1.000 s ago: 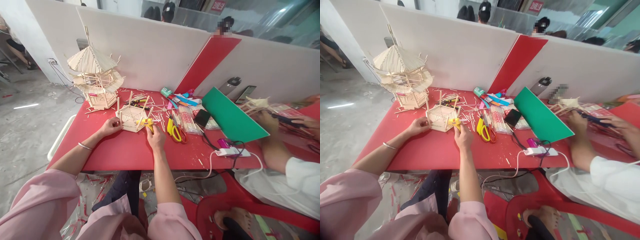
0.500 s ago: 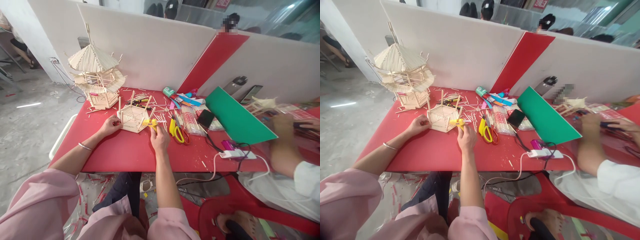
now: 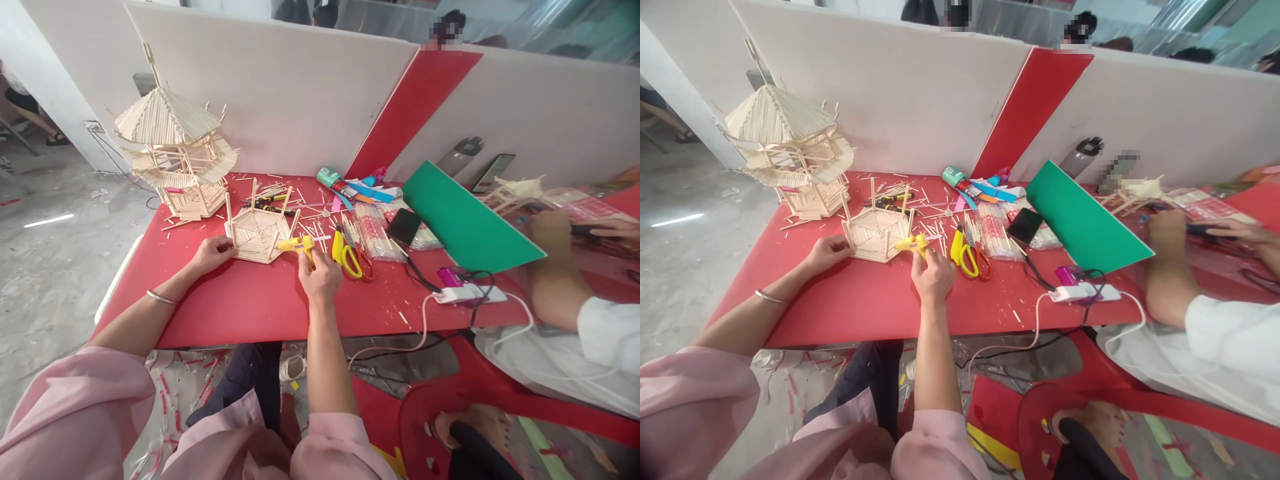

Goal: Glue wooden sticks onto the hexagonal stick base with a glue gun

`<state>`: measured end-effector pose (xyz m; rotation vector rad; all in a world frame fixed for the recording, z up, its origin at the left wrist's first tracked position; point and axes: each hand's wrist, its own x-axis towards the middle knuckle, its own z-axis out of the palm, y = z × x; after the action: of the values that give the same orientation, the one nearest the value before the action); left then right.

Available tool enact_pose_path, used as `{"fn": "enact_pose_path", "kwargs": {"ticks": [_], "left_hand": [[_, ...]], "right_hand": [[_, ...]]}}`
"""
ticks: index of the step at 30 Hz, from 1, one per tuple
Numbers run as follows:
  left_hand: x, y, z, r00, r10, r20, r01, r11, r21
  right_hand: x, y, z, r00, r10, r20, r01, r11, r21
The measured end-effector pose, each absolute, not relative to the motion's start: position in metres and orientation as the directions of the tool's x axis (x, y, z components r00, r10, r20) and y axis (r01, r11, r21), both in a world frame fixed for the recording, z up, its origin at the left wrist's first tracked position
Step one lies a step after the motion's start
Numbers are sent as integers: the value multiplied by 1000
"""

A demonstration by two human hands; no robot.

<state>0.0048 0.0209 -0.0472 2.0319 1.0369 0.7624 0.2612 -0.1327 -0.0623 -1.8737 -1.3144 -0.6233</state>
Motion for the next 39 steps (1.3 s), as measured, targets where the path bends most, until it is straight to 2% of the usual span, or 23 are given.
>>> {"fn": "enact_pose_path", "kwargs": {"ticks": [13, 18, 26, 39], "left_hand": [[6, 20, -47, 513, 837, 190, 406, -432, 805], [6, 20, -47, 506, 840, 195, 401, -430, 809], [6, 21, -49, 505, 842, 191, 400, -424, 813], [8, 19, -46, 503, 846, 178, 413, -415, 811]], "right_hand": [[259, -134, -57, 325, 607, 725, 943, -150, -298], [260, -134, -58, 316, 565, 762, 948, -165, -271], [261, -135, -59, 299, 576, 761, 953, -131, -275], [261, -136, -58, 308, 628, 715, 947, -127, -296]]}}
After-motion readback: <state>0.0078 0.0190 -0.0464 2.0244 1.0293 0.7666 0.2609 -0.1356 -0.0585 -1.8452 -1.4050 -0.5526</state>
